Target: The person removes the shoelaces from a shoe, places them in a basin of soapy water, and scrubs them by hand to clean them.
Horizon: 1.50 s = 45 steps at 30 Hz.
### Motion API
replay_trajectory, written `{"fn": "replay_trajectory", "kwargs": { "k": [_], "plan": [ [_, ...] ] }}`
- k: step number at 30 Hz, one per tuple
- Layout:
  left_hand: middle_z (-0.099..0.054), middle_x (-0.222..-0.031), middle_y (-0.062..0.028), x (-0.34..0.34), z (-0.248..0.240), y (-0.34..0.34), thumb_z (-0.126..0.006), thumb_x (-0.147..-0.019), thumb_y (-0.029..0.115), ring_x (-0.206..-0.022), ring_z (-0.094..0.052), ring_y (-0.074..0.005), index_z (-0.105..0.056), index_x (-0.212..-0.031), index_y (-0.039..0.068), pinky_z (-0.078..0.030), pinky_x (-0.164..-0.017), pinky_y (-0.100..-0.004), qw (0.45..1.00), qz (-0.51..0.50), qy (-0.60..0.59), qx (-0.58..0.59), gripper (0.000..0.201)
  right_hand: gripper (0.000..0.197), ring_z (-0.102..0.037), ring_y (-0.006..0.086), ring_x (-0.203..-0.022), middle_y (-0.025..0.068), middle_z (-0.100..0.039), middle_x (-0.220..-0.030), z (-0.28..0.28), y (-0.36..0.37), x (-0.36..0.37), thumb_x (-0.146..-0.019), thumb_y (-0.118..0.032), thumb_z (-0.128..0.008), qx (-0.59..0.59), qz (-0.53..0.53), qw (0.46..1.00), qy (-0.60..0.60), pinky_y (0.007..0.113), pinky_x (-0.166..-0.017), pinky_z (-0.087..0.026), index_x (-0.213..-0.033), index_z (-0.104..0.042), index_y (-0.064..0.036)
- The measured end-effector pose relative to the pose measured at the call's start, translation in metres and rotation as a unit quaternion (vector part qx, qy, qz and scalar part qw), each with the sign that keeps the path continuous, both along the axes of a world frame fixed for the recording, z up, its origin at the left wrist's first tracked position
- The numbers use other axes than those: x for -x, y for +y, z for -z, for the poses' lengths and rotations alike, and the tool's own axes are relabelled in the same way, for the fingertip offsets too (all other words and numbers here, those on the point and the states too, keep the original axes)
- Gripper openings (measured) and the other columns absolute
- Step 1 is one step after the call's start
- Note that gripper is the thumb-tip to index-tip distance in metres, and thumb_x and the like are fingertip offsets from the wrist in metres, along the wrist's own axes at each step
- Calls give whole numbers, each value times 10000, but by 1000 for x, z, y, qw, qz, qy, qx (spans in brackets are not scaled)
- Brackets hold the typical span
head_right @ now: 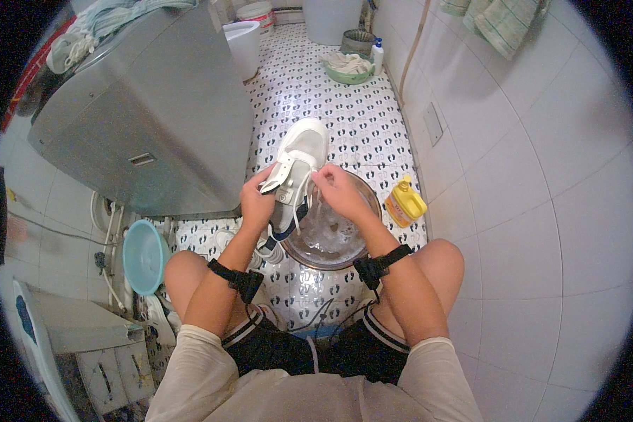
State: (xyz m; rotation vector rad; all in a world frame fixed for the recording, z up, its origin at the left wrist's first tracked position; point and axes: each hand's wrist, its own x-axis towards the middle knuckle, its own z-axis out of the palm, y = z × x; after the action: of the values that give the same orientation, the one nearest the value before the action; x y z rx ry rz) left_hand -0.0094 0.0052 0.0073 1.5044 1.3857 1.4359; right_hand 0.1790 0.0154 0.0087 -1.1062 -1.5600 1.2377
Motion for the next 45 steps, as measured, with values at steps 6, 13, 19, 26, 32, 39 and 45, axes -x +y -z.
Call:
{"fn": "replay_trajectory", "kwargs": {
  "k": [6,13,19,26,32,39,45],
  "plan": [
    [-634,-944,-163,-2,4,3,-491,-648,-98,-857,-613,-199,-615,-1058,68,-443,-762,-266,1000,1,25,-3,459,180,-504,83,-622,19,-534,-705,10,7,-5,-870,-188,-494,-40,54,997,-27,221,-582,-421,-788,-524,-30],
    [-638,-935,-167,4,10,5,-450,-625,-117,-852,-616,-207,-613,-1063,70,-442,-771,-270,999,-23,33,2,502,164,-512,82,-657,14,-549,-730,9,4,-6,-872,-179,-494,19,-44,998,49,229,-597,-429,-813,-527,-30],
    [-637,-939,-154,-7,-7,-3,-461,-633,-125,-849,-609,-188,-609,-1068,63,-440,-769,-256,1000,9,-4,10,497,196,-513,89,-661,25,-552,-729,15,8,-5,-861,-209,-521,9,52,998,30,242,-602,-430,-812,-539,-20],
    [-635,-956,-149,1,4,2,-466,-635,-122,-862,-608,-189,-606,-1070,53,-439,-772,-259,1000,6,1,12,490,197,-499,104,-637,29,-523,-722,10,6,-4,-845,-197,-536,-18,0,1000,14,250,-605,-418,-785,-534,-9],
    [-635,-963,-152,-3,7,7,-458,-618,-123,-880,-612,-198,-605,-1065,47,-442,-785,-265,1000,-12,-2,14,500,192,-492,97,-636,18,-507,-706,25,14,-17,-848,-196,-534,-54,-36,998,14,236,-600,-413,-782,-533,-16],
    [-638,-952,-150,-5,-2,-2,-470,-626,-119,-870,-612,-191,-611,-1061,54,-441,-775,-252,1000,7,9,1,488,170,-519,77,-698,5,-548,-754,0,4,-5,-873,-198,-510,80,47,994,60,225,-623,-440,-814,-538,-41],
    [-641,-949,-142,-1,1,1,-473,-625,-120,-864,-614,-183,-612,-1060,60,-442,-772,-250,1000,-10,16,21,491,174,-479,89,-682,17,-510,-726,11,6,-12,-846,-183,-530,-35,-13,999,-28,242,-644,-411,-809,-556,-15]
  ]
}}
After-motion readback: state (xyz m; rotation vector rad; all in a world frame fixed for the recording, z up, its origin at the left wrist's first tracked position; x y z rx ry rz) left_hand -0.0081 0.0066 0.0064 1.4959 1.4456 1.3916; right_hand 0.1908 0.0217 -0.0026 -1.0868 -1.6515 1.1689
